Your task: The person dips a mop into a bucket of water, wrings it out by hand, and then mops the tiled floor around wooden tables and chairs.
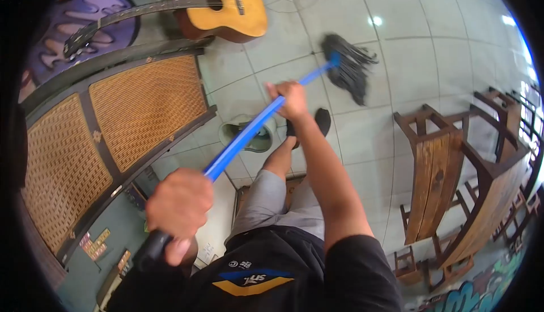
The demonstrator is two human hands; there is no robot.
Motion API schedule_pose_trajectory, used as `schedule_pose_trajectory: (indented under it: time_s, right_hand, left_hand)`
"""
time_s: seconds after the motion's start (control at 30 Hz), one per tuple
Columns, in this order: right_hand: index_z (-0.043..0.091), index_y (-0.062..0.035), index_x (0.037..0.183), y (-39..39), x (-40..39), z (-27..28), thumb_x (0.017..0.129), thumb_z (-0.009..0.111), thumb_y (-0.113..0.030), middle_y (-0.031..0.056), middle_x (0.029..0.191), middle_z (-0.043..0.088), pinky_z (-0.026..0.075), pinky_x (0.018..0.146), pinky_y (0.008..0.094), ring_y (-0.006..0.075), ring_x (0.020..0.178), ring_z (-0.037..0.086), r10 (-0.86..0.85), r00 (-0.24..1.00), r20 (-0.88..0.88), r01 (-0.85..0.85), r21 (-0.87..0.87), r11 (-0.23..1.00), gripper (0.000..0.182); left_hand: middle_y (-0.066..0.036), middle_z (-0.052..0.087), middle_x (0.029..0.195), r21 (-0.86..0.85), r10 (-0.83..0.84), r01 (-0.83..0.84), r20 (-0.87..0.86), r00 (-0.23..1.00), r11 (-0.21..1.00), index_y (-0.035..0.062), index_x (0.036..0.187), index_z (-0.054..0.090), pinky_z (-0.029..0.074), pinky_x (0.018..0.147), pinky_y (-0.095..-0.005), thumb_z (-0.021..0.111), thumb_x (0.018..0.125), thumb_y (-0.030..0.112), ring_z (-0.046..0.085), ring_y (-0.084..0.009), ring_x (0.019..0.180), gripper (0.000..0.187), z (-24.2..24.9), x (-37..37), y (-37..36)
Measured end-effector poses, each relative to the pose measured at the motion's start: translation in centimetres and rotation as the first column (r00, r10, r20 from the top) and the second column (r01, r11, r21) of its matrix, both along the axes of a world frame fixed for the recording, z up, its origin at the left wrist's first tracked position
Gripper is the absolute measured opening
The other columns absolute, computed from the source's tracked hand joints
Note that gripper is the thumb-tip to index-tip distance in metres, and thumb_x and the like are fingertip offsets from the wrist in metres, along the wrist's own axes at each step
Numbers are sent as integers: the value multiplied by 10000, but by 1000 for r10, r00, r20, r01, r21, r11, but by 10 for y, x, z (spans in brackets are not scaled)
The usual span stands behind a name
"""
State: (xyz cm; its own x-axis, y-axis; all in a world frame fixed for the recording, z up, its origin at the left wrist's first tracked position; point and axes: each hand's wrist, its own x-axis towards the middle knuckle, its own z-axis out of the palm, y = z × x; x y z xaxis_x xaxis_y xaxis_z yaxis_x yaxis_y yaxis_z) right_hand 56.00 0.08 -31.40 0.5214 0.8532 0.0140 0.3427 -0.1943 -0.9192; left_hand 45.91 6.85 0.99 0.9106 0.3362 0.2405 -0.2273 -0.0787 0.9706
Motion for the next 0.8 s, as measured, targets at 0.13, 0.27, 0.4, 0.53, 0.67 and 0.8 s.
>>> schedule_pose_trajectory:
  time_s: [0.13, 0.27, 0.4, 0.53, 0.67, 0.8]
  right_hand:
    - [582, -30, 558, 50, 1, 1, 925, 588, -338, 187, 598, 579, 456, 626, 486, 411, 623, 564, 349, 936, -39, -339, 151, 928, 480]
    - [687, -62, 665, 63, 1, 5, 918, 587, -397, 169, 654, 631, 491, 678, 467, 402, 657, 593, 313, 947, -69, -302, 137, 943, 431]
    - [742, -92, 760, 37, -7, 26, 915, 581, -432, 162, 724, 672, 517, 722, 449, 389, 707, 628, 229, 951, -206, -235, -5, 972, 407]
    - [737, -95, 747, -25, -21, 29, 910, 606, -406, 157, 716, 669, 508, 702, 465, 377, 712, 634, 167, 974, -156, -190, -146, 971, 375]
    - [677, -65, 643, -106, -41, 7, 901, 637, -335, 172, 647, 625, 481, 584, 450, 379, 606, 606, -9, 1000, 4, 9, -225, 974, 376]
    - [565, -47, 513, -159, -77, -15, 873, 667, -271, 181, 563, 557, 446, 559, 452, 364, 548, 569, -298, 950, 91, 305, -473, 827, 436]
  left_hand:
    - [1, 314, 448, 97, -241, 268, -225, 944, 959, 105, 475, 294, 254, 398, -314, 539, 694, 201, 320, -170, 363, 342, 8, 6, -10]
    - [-4, 296, 435, 190, -125, 163, -196, 973, 968, 99, 470, 272, 264, 402, -320, 577, 666, 194, 328, -162, 364, 375, 1, 2, -6]
    - [22, 267, 406, 33, -347, 349, -61, 936, 936, 113, 458, 274, 234, 352, -279, 547, 736, 170, 279, -139, 309, 394, 8, 3, 34]
    - [47, 262, 388, -139, -459, 460, 47, 887, 877, 145, 465, 280, 202, 341, -250, 551, 746, 144, 238, -98, 286, 390, -4, -10, 41]
    - [-2, 280, 418, -279, -230, 250, 102, 968, 927, 108, 473, 280, 242, 366, -313, 551, 714, 237, 300, -178, 335, 385, -49, -41, 2]
    - [-72, 292, 515, -217, -432, 433, 55, 900, 875, 51, 535, 286, 293, 462, -387, 519, 656, 233, 342, -262, 455, 319, -91, -74, -21]
